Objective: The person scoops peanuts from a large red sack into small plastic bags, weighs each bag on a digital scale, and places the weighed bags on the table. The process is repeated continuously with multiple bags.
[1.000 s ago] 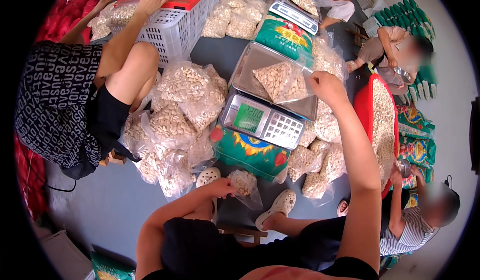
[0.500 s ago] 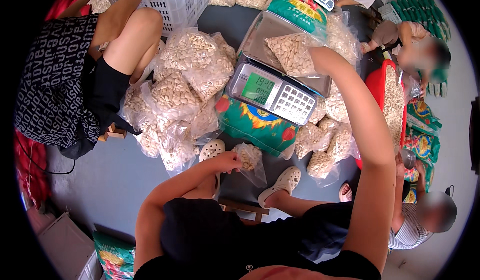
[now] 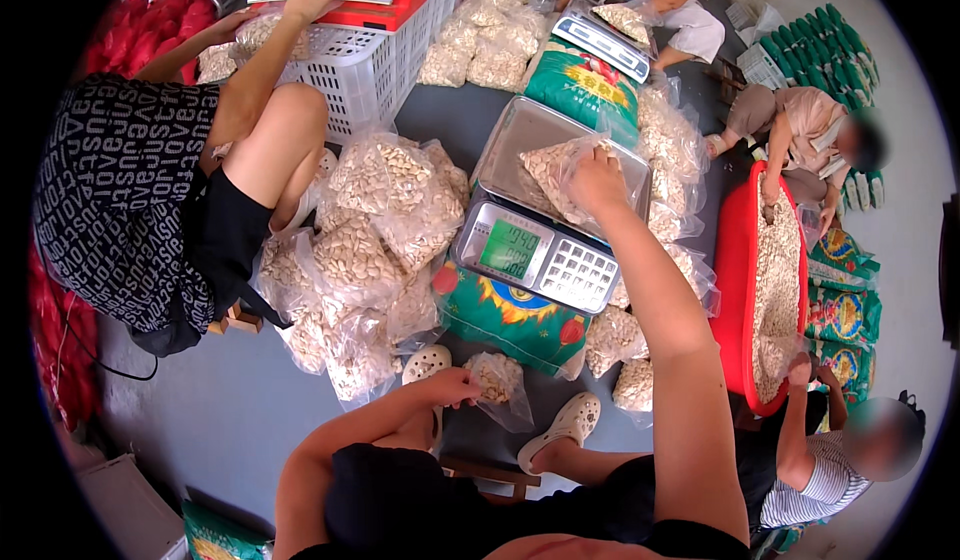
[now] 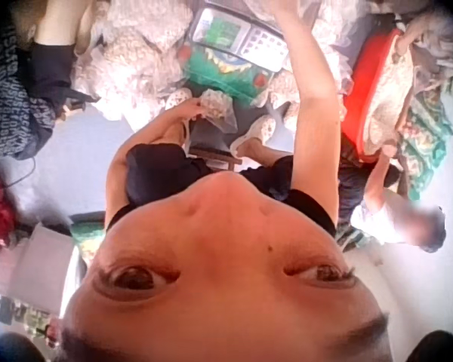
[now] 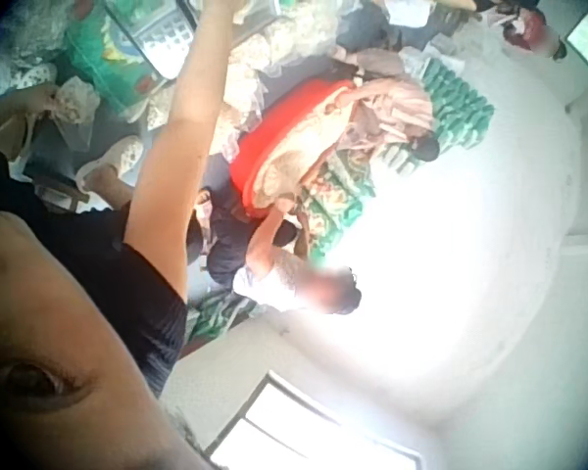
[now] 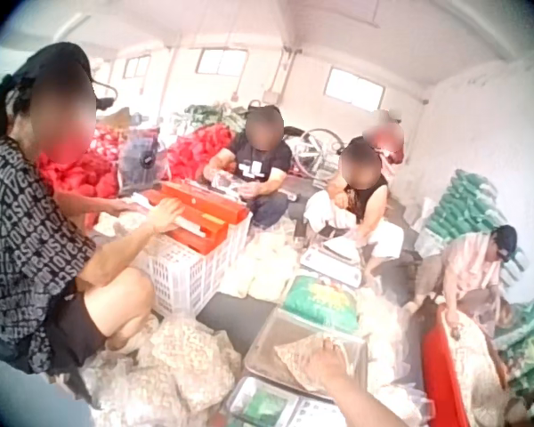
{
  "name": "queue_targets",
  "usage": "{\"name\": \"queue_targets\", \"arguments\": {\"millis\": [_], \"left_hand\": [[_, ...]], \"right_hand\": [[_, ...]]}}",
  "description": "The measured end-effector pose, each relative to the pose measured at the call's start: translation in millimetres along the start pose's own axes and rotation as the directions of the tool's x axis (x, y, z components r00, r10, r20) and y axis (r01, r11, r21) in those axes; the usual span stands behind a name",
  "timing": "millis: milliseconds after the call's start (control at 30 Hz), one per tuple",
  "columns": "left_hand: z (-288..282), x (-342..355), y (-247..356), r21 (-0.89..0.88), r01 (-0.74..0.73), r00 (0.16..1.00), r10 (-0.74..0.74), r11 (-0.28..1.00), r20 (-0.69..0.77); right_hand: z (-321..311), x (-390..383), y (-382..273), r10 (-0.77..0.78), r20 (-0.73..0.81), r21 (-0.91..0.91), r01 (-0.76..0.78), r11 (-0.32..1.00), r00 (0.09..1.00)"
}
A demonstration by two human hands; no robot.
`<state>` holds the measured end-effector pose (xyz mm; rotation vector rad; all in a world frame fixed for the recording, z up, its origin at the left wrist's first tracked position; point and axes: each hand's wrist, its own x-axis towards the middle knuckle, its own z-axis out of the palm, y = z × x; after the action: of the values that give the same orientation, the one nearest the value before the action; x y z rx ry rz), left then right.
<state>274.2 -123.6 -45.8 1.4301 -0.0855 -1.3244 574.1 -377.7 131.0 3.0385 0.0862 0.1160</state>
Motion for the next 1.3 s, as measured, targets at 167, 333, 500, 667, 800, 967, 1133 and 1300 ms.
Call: {"name": "queue_targets", "arguments": {"millis": [167,333,500,667,800,967,1133,1300], "left_hand": [[4.5,-8.7,16.7,0.021,0.012,1.0,-0.011,1.0,-0.02],[5.0,-9.1,20.5,0.042,0.018,1.0,-0.017,0.999,-0.013],[5.7,0.7,6.7,0.008,-0.038,0.999,0.038,0.999,-0.014],[4.6,3.1,2.6,0.004,-0.024,1.0,0.024,1.0,-0.02],[5.6,2.4,12.7,0.032,-0.045,0.999,0.045,0.998,0.016],[-1.1,3.0,-6.7,0.013,-0.06,0.998,0.06,0.998,-0.012],[4.7,-2.5,16.2,-0.017,-0.066,0.997,0.066,0.998,0.029],[2.1,-16.5,22.6,-0.173,0.004,1.0,-0.005,0.985,-0.006]], "right_hand": [[-31.3,-22.0,-14.4,0.065,0.018,0.045,-0.066,0.997,0.998],[-33.2,-18.3,-8.3,-0.019,0.033,0.112,0.016,0.994,0.999],[-17.7,-3.0,6.3,0.041,0.036,0.158,-0.046,0.986,0.999],[-20.6,6.0,24.0,0.096,-0.052,0.335,-0.073,0.939,0.994],[-31.7,17.4,44.7,0.206,-0.088,0.613,-0.11,0.782,0.975],[-91.9,-35.8,17.6,0.238,0.359,0.928,-0.373,0.014,0.902],[-115.7,-143.8,12.6,-0.115,0.46,0.844,-0.474,-0.252,0.88],[-9.1,-249.5,-57.8,-0.357,0.711,0.571,-0.793,-0.211,0.606]]}}
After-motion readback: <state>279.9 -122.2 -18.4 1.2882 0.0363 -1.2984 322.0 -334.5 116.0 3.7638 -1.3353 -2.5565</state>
